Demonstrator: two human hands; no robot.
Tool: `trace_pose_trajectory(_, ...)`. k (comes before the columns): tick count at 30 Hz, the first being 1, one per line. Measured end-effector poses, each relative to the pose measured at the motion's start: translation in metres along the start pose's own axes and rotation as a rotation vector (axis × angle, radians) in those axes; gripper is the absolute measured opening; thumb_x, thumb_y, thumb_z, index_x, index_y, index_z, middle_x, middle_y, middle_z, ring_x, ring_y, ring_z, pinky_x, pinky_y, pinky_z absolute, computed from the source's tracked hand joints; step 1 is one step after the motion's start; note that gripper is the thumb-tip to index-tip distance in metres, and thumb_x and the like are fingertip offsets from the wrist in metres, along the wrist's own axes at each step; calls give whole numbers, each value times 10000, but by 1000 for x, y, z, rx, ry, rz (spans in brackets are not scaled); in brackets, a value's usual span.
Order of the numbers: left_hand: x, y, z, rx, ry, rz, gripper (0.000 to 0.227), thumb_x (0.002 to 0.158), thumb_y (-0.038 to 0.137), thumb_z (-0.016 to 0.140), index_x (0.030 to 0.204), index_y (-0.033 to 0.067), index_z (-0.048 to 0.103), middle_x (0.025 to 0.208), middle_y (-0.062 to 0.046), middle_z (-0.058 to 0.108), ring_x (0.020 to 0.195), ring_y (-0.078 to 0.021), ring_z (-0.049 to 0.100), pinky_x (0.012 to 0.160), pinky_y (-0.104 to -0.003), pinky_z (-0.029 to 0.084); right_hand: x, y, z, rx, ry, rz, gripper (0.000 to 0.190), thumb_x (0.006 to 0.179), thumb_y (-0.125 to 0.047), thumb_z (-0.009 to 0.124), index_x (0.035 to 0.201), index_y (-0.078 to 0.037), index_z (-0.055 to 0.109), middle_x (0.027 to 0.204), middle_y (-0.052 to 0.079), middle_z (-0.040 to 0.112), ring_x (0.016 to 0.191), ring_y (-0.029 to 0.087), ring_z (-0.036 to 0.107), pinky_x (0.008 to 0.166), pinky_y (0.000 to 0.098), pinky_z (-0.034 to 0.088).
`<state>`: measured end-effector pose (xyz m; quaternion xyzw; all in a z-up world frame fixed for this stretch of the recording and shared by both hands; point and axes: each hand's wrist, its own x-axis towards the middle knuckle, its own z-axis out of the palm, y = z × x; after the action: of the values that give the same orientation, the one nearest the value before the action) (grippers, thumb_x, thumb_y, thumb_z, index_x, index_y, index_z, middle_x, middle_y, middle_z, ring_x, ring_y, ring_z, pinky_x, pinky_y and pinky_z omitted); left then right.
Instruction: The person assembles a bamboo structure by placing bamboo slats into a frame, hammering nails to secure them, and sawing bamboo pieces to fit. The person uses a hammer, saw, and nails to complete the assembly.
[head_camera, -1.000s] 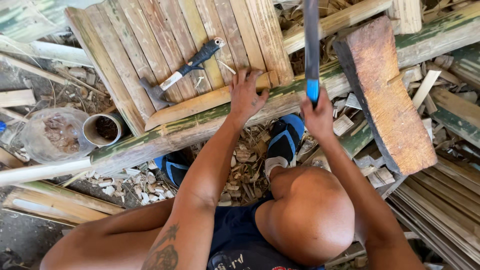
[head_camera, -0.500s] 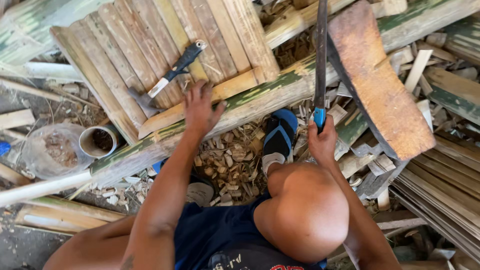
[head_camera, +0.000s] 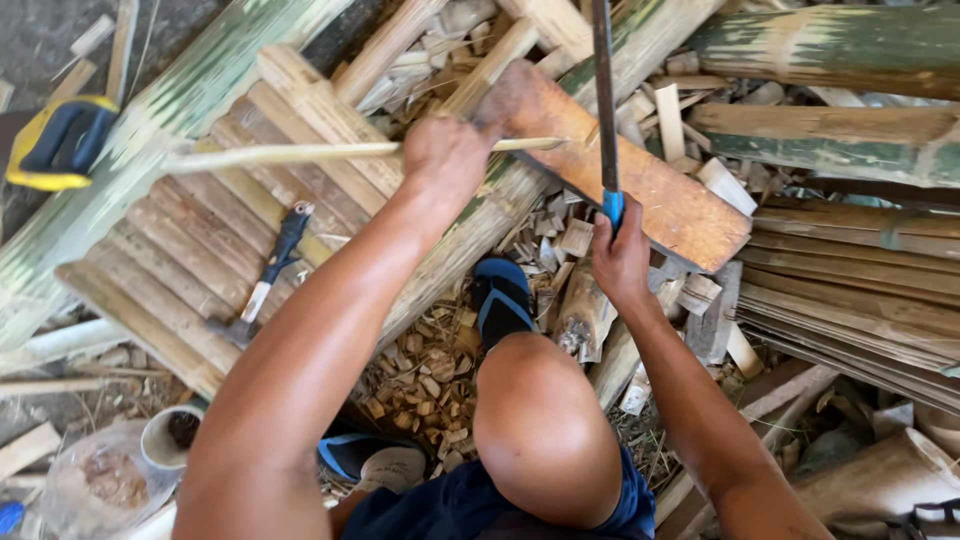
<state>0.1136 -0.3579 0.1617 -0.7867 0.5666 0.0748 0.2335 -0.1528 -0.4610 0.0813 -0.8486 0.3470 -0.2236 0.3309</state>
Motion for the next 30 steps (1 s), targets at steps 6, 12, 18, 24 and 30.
trace_pose_trajectory(6,55,31,-54,167,-148,-8,183,922,130,675,1082,53,716,872,-129,626,628,-278,603,597,-420,523,25,-37,-52,7,-6,-238,330,1124,-142,540,1403,-18,414,918,229,658,755,384,703,648,463,554)
trace_pose_trajectory(12,63,46,-81,364,-221,41,255,868,161,746,1003,-52,708,711,-133,638,538,-180,616,450,-340,520,53,-43,-38,8,-2,-208,206,1083,-123,536,1217,6,446,782,168,631,607,275,650,572,375,531)
trace_pose_trajectory(18,58,50,-95,400,-182,69,140,862,55,774,979,-18,750,764,-141,679,590,-246,601,468,-346,484,78,-30,-25,34,-524,249,166,1095,-184,489,1139,-24,475,636,77,569,458,192,559,419,375,466)
trace_pose_trajectory(24,65,50,-93,349,-176,18,166,888,125,751,995,-2,764,753,-90,659,645,-197,620,485,-345,460,64,-59,-78,94,-274,49,162,1104,-193,460,1171,-46,450,682,77,595,530,176,596,434,328,459)
trace_pose_trajectory(30,87,48,-57,340,-157,18,216,899,197,744,1006,11,776,736,-40,643,691,-125,640,504,-324,429,65,-18,-8,-159,-144,52,222,1068,-229,562,1133,-25,503,638,94,579,527,225,573,483,406,483)
